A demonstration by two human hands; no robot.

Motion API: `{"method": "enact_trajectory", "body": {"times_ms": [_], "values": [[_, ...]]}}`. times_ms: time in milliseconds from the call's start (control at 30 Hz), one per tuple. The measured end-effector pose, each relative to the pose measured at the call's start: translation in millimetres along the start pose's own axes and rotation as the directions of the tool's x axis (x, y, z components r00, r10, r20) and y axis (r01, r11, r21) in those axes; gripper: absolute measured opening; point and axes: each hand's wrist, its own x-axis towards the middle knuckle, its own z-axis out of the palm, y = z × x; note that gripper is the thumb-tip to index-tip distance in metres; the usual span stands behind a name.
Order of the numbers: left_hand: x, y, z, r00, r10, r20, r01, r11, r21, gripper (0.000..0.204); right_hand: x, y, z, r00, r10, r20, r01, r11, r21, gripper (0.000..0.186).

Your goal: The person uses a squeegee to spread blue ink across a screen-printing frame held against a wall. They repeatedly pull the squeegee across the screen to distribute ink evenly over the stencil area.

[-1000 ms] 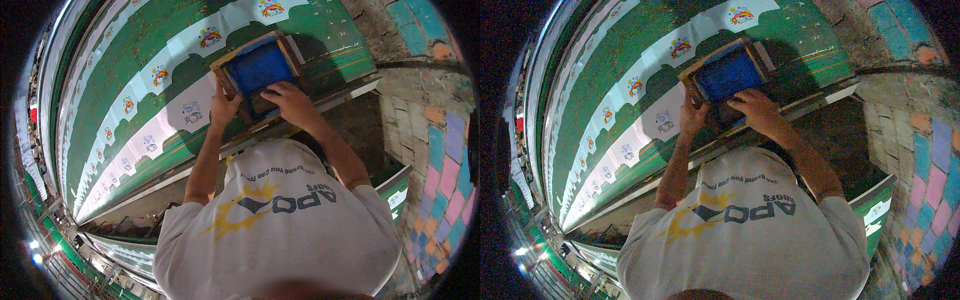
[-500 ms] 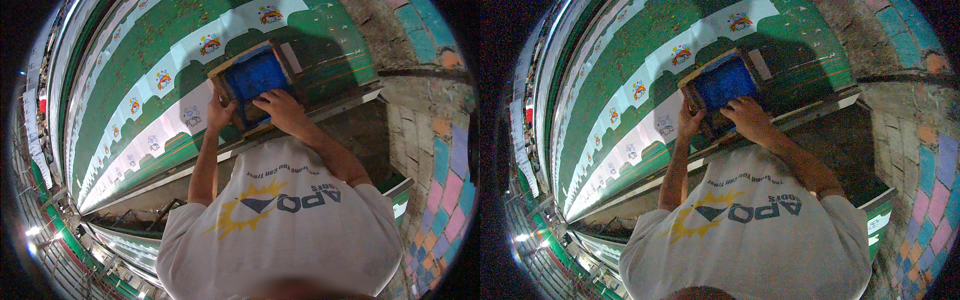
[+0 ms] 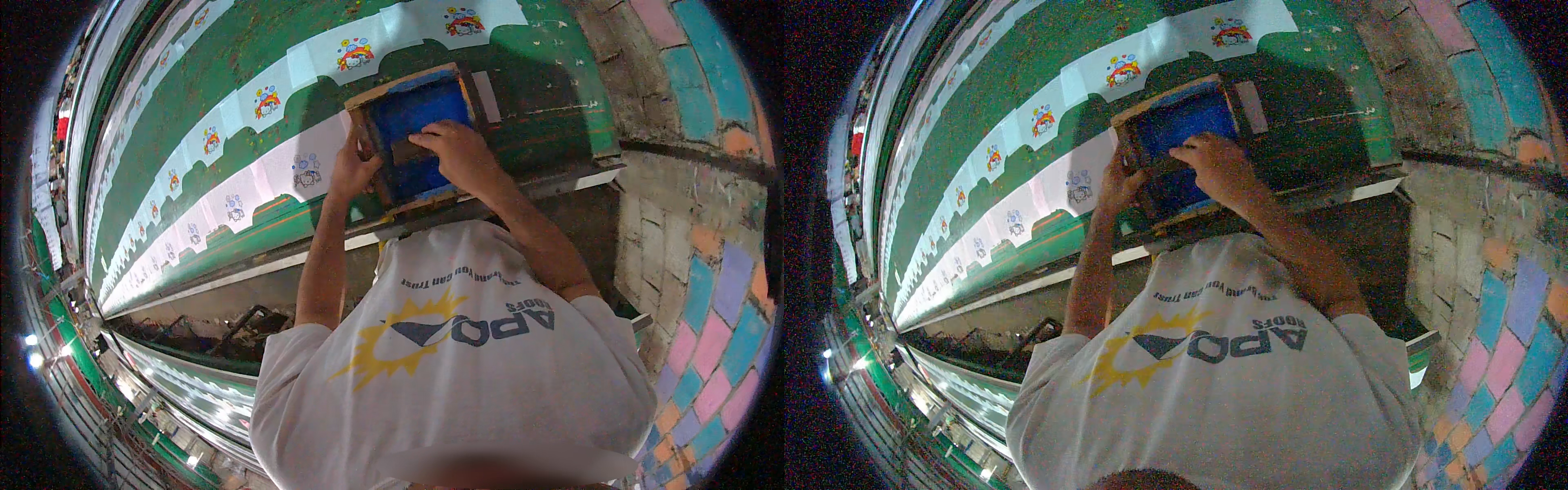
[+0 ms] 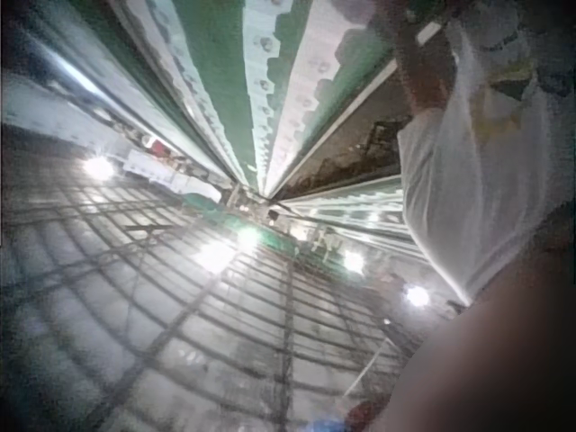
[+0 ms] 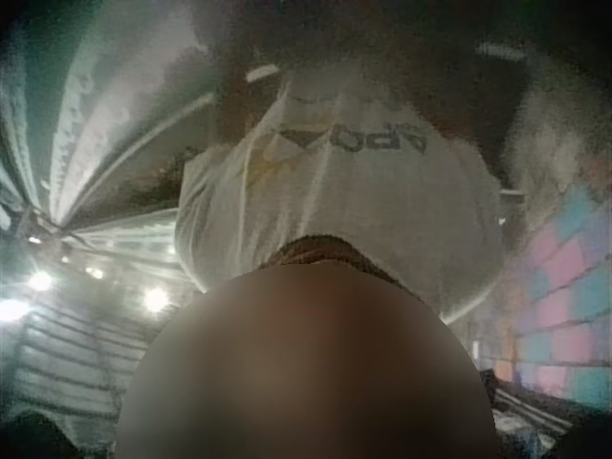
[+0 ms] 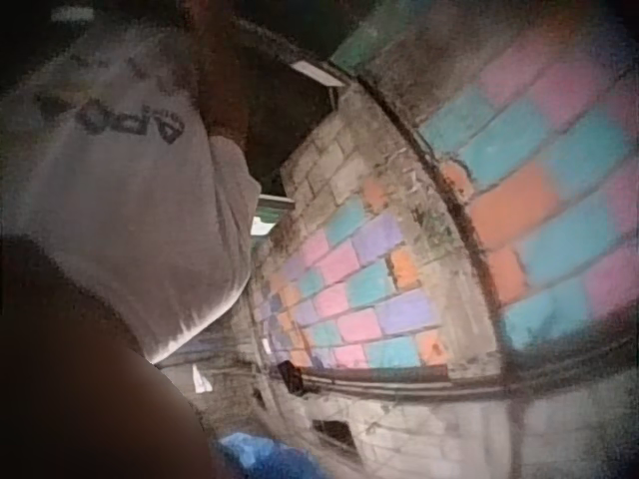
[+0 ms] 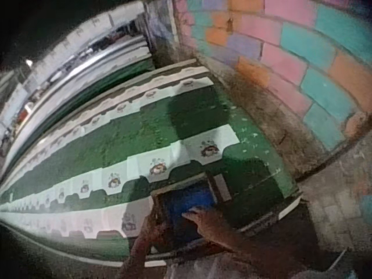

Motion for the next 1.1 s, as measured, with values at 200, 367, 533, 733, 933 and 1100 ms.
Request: {"method": "enact_trajectory", "body": {"times_ms": [200,367,533,733,933,1100], "values": [[-5.7,27.0,-5.1,0.989,-0.138,0.052,0.136,0.990,0.044,0.106,33.9,9.3,3.2,0.992,-0.062,-0.108,0.061,0.998,-0.020,0.056],[-7.9,45.7,-10.3,0.977,-0.185,0.107,0.175,0.980,0.091,0.105,78.3,17.6,4.4,0.985,-0.154,-0.073,0.146,0.985,-0.095,0.052],[-6.0,35.0,-20.0,0.950,-0.229,0.214,0.246,0.967,-0.061,0.091,83.2,16.3,-4.2,0.948,-0.130,0.291,0.180,0.973,-0.148,0.047],[-6.6,30.1,-11.0,0.953,-0.288,0.094,0.291,0.957,-0.017,0.079,6.4,5.4,-5.2,0.905,-0.313,0.290,0.346,0.935,-0.072,0.050],[-12.4,30.4,-2.9,0.969,-0.248,-0.016,0.248,0.967,0.062,0.072,7.2,15.0,-28.8,0.955,-0.183,0.231,0.207,0.975,-0.084,0.052],[-14.6,19.8,5.7,0.988,-0.090,-0.122,0.119,0.958,0.262,0.067,62.1,48.0,-36.5,0.987,-0.140,0.077,0.147,0.985,-0.092,0.053]]}}
